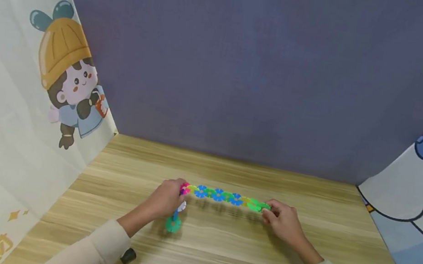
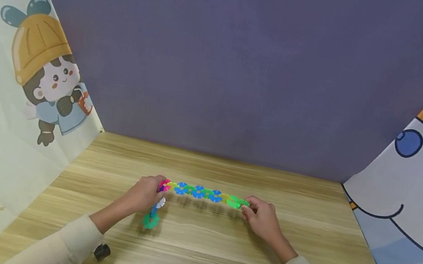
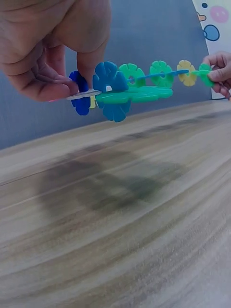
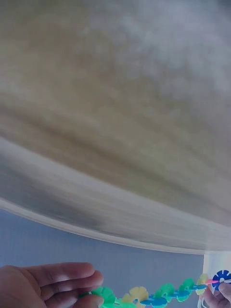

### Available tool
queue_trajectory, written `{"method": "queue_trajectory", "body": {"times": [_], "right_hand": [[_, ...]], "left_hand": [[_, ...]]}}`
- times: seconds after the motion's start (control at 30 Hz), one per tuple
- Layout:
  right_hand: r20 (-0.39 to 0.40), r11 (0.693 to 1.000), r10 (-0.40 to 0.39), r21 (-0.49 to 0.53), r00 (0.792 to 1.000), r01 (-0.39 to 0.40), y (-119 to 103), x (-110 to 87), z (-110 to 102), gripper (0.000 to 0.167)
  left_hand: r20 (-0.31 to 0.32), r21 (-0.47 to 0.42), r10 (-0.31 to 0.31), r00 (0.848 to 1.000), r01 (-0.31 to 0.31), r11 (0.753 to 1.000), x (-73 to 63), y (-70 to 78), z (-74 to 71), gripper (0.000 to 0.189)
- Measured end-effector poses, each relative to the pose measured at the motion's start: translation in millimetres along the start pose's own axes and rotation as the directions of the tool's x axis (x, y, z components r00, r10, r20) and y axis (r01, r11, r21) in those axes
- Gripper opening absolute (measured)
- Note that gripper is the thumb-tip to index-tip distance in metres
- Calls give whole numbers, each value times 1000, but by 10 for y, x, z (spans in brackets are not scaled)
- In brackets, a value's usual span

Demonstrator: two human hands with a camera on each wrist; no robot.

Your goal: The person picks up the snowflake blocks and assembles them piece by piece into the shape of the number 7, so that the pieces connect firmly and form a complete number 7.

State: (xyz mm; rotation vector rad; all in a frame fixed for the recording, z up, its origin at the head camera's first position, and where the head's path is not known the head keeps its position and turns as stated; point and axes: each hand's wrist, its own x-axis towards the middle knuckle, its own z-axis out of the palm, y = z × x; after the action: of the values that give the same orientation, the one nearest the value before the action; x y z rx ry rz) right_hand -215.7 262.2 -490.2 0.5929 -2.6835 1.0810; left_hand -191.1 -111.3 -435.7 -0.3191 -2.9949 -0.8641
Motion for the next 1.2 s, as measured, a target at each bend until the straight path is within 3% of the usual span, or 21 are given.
{"method": "queue_trajectory", "body": {"times": [0.27, 0.53, 0.73, 1.03, 1.2], "right_hand": [[-13, 990, -116, -85, 993, 115, 5, -52, -26, 10], [112, 979, -101, -167, 988, 119, -104, -166, -113, 11], [168, 967, -128, -196, 977, 160, -233, -239, -206, 17], [247, 954, -237, -122, 940, 272, -389, -371, -195, 48], [294, 933, -271, -154, 916, 325, -474, -428, -131, 43]], "left_hand": [[32, 32, 28, 999, -29, 999, 89, -6, -5, 32], [50, 56, 93, 994, -96, 994, 262, -75, 18, 30], [124, 39, 58, 991, -63, 997, 437, -95, 19, 32], [162, 140, 70, 984, -93, 986, 770, -71, 42, 33], [151, 180, 97, 984, -124, 976, 952, 3, 91, 33]]}}
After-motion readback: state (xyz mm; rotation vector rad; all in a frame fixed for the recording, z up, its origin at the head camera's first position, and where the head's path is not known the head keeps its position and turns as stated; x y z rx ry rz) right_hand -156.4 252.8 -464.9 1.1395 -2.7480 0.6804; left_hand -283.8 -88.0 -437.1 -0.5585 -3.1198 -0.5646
